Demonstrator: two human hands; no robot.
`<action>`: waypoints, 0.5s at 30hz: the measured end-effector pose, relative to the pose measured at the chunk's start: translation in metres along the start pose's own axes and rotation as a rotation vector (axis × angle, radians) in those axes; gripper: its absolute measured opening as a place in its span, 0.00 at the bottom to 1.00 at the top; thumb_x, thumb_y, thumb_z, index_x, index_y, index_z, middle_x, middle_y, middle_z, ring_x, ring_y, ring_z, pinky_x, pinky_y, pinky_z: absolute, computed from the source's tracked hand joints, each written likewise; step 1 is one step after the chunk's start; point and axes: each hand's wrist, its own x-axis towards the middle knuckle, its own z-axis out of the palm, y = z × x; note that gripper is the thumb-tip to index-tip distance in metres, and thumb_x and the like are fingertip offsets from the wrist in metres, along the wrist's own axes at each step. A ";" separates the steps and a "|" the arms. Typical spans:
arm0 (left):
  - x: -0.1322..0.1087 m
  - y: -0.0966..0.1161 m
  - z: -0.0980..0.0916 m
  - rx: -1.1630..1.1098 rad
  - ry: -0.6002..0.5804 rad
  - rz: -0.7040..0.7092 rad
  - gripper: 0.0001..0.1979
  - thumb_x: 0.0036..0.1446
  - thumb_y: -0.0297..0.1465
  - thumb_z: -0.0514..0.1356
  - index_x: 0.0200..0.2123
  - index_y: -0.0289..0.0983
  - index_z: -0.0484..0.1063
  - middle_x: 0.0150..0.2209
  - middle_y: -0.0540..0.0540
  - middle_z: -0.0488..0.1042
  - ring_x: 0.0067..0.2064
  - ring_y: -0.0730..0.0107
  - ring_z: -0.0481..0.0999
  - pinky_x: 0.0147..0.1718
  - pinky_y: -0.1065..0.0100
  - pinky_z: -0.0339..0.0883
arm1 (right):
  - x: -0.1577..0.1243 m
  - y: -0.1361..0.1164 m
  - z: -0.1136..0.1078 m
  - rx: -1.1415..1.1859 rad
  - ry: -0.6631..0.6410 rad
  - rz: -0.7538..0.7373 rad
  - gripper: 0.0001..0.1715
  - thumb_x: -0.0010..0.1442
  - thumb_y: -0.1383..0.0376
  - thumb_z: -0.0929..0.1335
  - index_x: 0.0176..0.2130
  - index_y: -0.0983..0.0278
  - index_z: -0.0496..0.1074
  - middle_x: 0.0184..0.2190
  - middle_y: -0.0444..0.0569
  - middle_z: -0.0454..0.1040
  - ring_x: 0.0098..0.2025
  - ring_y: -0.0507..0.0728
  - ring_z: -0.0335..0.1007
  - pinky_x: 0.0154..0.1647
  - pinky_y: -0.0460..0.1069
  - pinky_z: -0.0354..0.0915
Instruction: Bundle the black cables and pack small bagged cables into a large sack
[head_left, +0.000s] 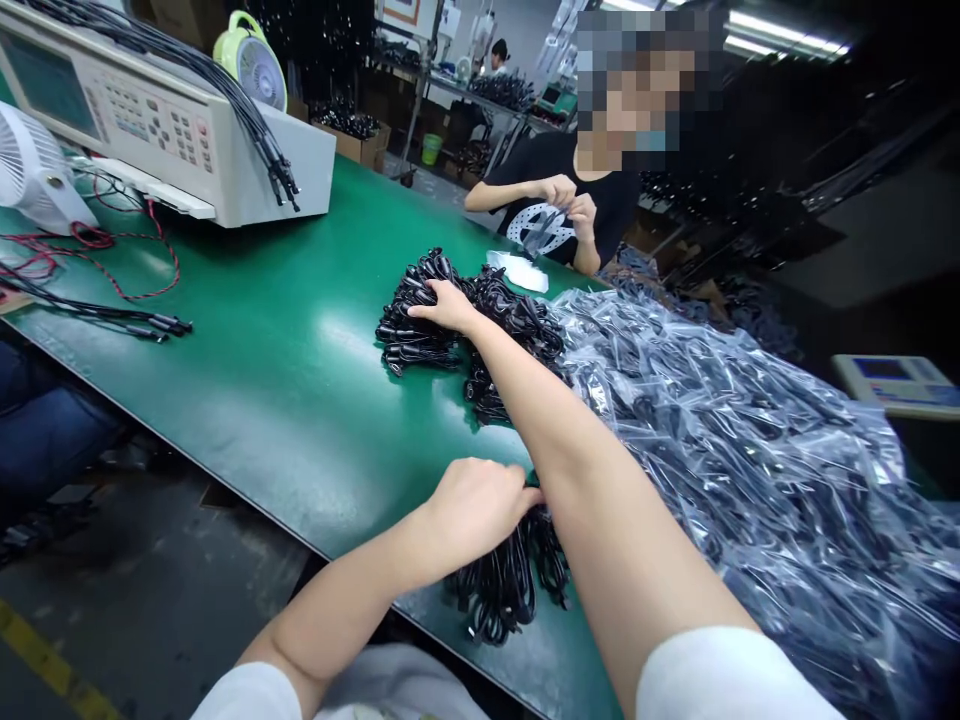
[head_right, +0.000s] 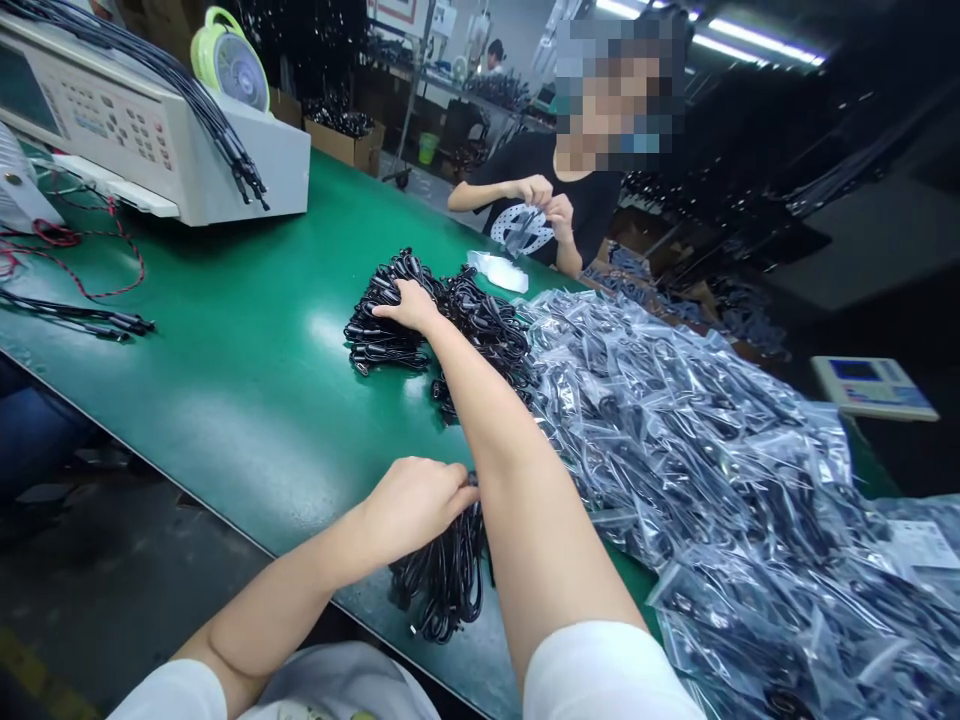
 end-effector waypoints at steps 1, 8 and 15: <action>0.001 0.000 0.000 0.003 -0.007 0.000 0.27 0.70 0.48 0.47 0.42 0.34 0.78 0.40 0.34 0.83 0.44 0.47 0.84 0.40 0.57 0.75 | -0.002 0.001 0.001 0.001 -0.009 -0.006 0.45 0.57 0.58 0.75 0.66 0.73 0.61 0.67 0.68 0.60 0.70 0.69 0.57 0.70 0.60 0.54; 0.001 -0.002 -0.001 0.079 0.007 -0.018 0.26 0.70 0.45 0.47 0.42 0.32 0.78 0.40 0.31 0.82 0.45 0.45 0.83 0.39 0.57 0.73 | -0.111 0.022 -0.029 0.220 0.196 -0.093 0.26 0.59 0.64 0.70 0.56 0.67 0.71 0.57 0.56 0.74 0.56 0.59 0.72 0.63 0.55 0.64; 0.009 -0.004 0.011 0.264 -0.021 -0.050 0.22 0.69 0.43 0.50 0.47 0.31 0.74 0.40 0.30 0.81 0.44 0.41 0.82 0.37 0.58 0.69 | -0.333 0.087 -0.042 0.479 0.197 0.331 0.12 0.59 0.58 0.68 0.33 0.65 0.73 0.27 0.43 0.74 0.28 0.50 0.71 0.36 0.48 0.67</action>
